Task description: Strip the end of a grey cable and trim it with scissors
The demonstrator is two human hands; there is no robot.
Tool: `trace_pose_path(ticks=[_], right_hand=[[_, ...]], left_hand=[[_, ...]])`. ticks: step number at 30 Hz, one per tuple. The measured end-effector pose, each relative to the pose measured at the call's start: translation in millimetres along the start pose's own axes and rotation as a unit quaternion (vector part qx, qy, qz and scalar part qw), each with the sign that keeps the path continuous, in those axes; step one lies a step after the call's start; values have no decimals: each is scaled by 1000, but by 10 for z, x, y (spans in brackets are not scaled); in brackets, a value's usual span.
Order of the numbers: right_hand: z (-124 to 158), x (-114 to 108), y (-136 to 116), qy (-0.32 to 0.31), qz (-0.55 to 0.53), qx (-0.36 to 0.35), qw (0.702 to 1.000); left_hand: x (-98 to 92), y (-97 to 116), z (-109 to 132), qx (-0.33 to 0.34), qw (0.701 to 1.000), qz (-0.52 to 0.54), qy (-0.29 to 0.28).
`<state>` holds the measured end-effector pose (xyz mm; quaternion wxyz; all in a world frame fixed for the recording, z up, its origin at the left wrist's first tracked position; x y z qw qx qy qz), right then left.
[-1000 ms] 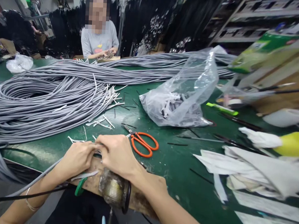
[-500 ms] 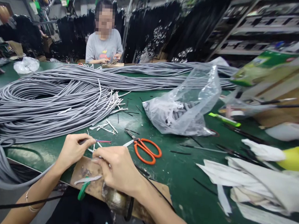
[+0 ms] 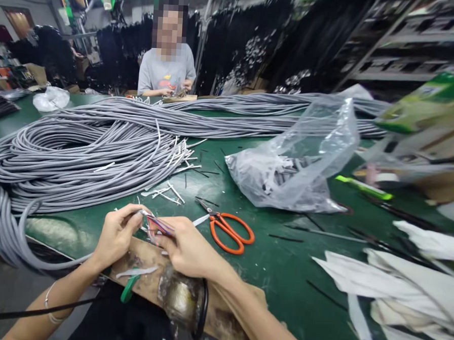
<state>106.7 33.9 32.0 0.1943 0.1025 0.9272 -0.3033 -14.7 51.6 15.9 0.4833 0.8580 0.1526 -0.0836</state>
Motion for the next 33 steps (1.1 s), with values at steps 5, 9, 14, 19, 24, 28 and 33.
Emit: trace_pose_path(ticks=[5, 9, 14, 19, 24, 28, 33], right_hand=[[-14, -121, 107, 149, 225, -83, 959], [-9, -107, 22, 145, 245, -172, 943], [-37, 43, -74, 42, 35, -46, 997], [17, 216, -12, -51, -245, 175, 952], [27, 230, -36, -44, -330, 207, 920], [8, 150, -42, -46, -138, 105, 984], [-72, -101, 126, 69, 86, 113, 987]], left_hand=[[78, -110, 9, -138, 977, 114, -115], [205, 86, 104, -275, 797, 445, -302], [120, -74, 12, -255, 881, 365, -162], [-49, -20, -41, -7, 999, -30, 39], [0, 68, -55, 16, 997, -58, 40], [-9, -72, -68, -94, 993, 58, 42], [39, -96, -57, -124, 972, 201, -22]])
Point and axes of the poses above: each hand's wrist, its own z-axis away from the middle knuckle, its own x-axis out of the palm, y = z × x, the point moved 6 cm from there along -z, towards the middle knuckle, and after that the axes turned 15 degrees about y, right-handed, at the moved point
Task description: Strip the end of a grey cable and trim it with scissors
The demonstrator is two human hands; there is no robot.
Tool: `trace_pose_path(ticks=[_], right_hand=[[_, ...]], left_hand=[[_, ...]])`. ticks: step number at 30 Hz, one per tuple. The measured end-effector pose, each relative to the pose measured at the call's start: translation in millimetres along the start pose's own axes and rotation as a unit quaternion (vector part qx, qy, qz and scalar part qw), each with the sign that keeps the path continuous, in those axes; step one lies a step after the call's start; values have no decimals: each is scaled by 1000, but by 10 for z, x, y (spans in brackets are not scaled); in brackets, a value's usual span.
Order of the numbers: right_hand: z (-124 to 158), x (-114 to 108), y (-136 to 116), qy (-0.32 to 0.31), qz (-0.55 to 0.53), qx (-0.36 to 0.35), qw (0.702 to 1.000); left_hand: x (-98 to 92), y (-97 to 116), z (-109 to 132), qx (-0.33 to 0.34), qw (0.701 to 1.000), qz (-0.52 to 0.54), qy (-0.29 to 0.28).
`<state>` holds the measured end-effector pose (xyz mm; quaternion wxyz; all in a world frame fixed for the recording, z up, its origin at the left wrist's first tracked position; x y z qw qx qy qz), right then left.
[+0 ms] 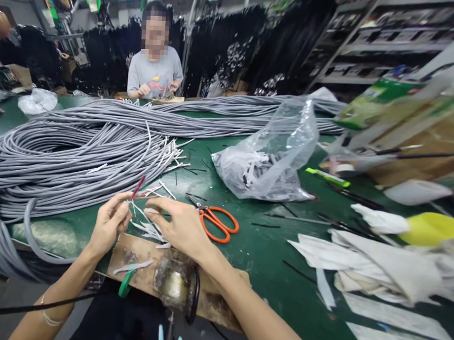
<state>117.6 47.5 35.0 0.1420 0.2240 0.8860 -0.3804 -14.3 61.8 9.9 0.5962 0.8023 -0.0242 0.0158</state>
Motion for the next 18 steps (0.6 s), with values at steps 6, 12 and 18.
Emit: trace_pose_path(ticks=[6, 12, 18], right_hand=[[-7, 12, -183, 58, -46, -75, 994], [60, 42, -256, 0, -77, -78, 994], [121, 34, -381, 30, -25, -154, 987]], left_hand=[[111, -7, 42, -41, 992, 79, -94], [39, 218, 114, 222, 946, -236, 16], [64, 122, 85, 153, 969, -195, 20]])
Point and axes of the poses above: each hand's wrist, its own z-axis away from the middle knuckle, its own x-axis out of the palm, y = z × x, the point moved 6 cm from there along -z, towards the middle knuckle, and after that the axes turned 15 degrees about y, right-handed, at the moved point
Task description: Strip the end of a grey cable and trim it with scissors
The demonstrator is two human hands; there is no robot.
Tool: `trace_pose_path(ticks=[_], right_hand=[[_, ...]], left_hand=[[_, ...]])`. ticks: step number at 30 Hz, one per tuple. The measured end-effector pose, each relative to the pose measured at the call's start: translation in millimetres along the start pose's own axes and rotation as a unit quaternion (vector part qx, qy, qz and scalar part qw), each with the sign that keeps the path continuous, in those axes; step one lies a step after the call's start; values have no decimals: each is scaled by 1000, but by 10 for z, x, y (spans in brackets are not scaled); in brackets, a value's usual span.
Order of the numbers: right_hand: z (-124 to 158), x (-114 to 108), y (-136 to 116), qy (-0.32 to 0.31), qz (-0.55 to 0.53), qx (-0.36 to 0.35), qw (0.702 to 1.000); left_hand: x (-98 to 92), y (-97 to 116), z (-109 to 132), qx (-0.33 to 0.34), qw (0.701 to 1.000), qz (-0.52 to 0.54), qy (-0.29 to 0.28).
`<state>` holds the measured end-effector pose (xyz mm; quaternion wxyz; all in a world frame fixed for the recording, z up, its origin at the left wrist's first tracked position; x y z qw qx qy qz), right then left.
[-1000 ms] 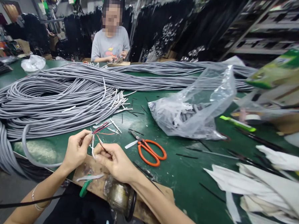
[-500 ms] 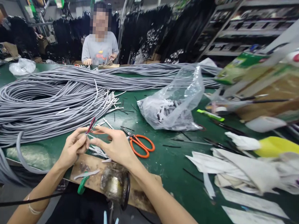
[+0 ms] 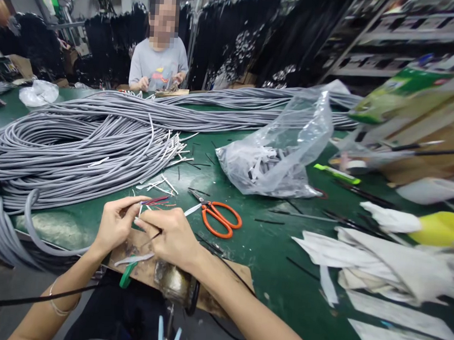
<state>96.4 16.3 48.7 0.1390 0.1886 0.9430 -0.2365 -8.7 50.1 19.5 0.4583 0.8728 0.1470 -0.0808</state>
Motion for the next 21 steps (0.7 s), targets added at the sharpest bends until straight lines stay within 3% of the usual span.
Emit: trace_pose_path(ticks=[2, 4, 6, 9, 11, 13, 14, 18, 21], right_hand=[[47, 32, 71, -26, 54, 9, 998], [136, 73, 267, -103, 123, 95, 983], [264, 48, 474, -182, 175, 190, 949], [381, -145, 645, -204, 213, 239, 925], [430, -415, 786, -163, 381, 267, 870], [521, -563, 900, -193, 473, 307, 803], [534, -589, 928, -197, 485, 311, 793], [437, -479, 920, -179, 471, 243, 829], [313, -353, 807, -125, 433, 158, 878]], left_hand=[[-17, -61, -13, -11, 1000, -14, 16], [-54, -148, -28, -25, 998, -50, 36], [-85, -241, -38, -53, 995, -68, 50], [-81, -341, -31, -122, 992, 3, 43], [-65, -358, -12, -155, 986, 45, 35], [-55, -345, 6, -170, 983, 61, 30], [-51, -334, 13, -176, 982, 70, 28], [-26, -286, 21, -231, 954, 191, 14], [10, -291, 41, -338, 891, 302, -6]])
Point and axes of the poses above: each hand's wrist, its own z-axis away from the middle knuckle, its own x-axis out of the palm, y = z × x, the point moved 6 cm from there along -z, towards the middle knuckle, and after that the axes turned 15 degrees about y, right-handed, at the moved point
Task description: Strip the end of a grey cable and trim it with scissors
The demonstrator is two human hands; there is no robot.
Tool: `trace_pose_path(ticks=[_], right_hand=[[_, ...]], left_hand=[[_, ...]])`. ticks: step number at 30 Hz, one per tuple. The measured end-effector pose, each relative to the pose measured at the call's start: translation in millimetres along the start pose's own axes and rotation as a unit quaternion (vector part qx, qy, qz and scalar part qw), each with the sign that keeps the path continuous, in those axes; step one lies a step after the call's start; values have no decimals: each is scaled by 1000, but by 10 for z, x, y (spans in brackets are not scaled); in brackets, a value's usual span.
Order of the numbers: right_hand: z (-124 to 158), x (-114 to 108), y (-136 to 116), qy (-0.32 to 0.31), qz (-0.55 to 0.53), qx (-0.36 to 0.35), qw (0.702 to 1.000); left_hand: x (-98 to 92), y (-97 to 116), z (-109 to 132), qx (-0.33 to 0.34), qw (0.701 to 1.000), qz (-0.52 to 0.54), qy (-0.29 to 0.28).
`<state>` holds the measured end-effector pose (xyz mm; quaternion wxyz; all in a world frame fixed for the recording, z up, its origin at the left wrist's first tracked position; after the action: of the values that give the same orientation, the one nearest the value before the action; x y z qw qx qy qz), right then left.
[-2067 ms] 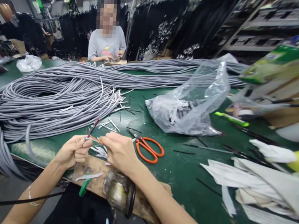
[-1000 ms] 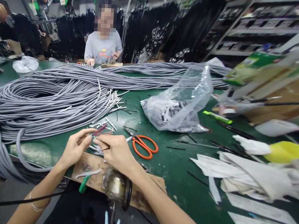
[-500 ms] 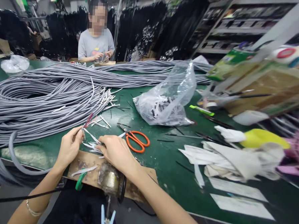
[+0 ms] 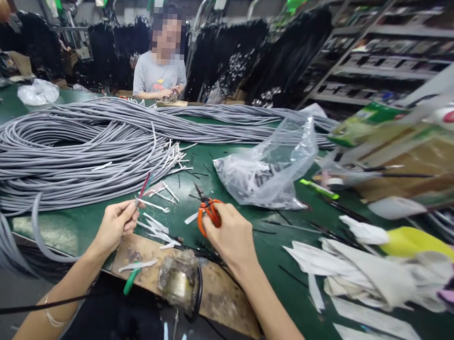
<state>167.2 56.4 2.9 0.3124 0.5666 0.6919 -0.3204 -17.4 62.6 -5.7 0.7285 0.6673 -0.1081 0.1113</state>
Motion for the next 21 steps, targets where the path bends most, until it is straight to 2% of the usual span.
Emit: trace_pose_path(ticks=[3, 9, 12, 16, 21], right_hand=[[-19, -122, -199, 102, -70, -64, 990], [-2, -365, -532, 252, -115, -182, 944], [-27, -375, -601, 270, -110, -216, 932], [-43, -329, -596, 271, -103, -221, 931], [17, -319, -646, 251, -104, -252, 929]], left_hand=[[29, -19, 16, -88, 993, 73, -25], [15, -48, 11, -114, 990, 80, -15], [23, -58, 19, -108, 993, 53, -16], [19, -30, 31, -93, 995, 34, -8], [6, -47, 17, -119, 990, 71, 11]])
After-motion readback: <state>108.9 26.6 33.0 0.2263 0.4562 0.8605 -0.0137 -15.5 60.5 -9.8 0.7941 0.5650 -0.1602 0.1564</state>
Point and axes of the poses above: each hand's wrist, its own z-axis away from the middle knuckle, its own x-axis out of the palm, y = z × x, the point moved 6 cm from there along -z, towards the middle knuckle, and after that the axes turned 15 degrees about y, right-handed, at the moved point
